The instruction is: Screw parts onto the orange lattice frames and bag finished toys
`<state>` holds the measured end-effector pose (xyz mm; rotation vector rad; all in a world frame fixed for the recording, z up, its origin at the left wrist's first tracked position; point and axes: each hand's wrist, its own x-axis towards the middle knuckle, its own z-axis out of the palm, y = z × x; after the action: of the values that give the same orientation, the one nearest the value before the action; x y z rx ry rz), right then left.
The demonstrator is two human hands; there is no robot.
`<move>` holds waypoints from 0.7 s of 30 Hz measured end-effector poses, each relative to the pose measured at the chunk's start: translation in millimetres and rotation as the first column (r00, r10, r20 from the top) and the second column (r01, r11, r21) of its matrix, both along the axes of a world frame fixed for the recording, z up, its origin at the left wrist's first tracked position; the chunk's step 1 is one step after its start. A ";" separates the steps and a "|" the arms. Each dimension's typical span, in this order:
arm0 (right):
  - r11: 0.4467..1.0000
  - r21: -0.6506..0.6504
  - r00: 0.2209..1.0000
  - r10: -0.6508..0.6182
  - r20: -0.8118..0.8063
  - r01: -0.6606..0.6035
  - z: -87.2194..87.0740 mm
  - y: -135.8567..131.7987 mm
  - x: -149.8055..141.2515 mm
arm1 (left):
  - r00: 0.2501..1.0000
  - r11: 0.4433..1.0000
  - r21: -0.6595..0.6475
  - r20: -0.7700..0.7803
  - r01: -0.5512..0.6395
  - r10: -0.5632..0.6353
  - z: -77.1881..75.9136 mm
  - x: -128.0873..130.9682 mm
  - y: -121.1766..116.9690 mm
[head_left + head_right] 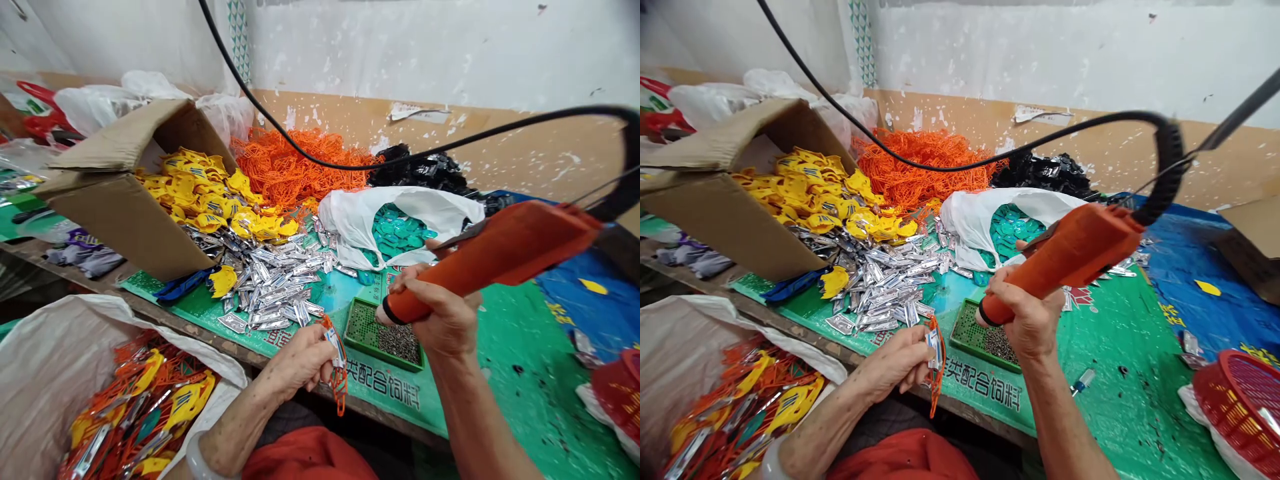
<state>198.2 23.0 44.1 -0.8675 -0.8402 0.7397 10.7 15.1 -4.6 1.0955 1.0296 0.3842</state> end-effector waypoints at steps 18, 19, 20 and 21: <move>0.961 -0.055 0.958 0.265 -0.107 -0.272 26.0 -35.0 -38.1 | 0.999 0.998 0.053 0.012 0.039 -0.040 -5.5 2.7 -0.8; 0.961 -0.057 0.959 0.264 -0.106 -0.271 25.4 -35.1 -38.5 | 0.999 0.998 0.054 0.013 0.039 -0.040 -5.0 2.9 -1.0; 0.961 -0.058 0.958 0.264 -0.107 -0.271 24.8 -35.1 -38.8 | 0.999 0.998 0.056 0.015 0.039 -0.040 -4.5 3.1 -1.2; 0.960 -0.058 0.958 0.267 -0.108 -0.275 23.9 -35.0 -39.1 | 0.999 0.998 0.056 0.017 0.040 -0.041 -4.1 3.4 -1.2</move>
<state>159.1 -12.0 68.1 -0.7806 -0.8573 1.0513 14.1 13.9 -8.6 1.1589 0.9841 0.3921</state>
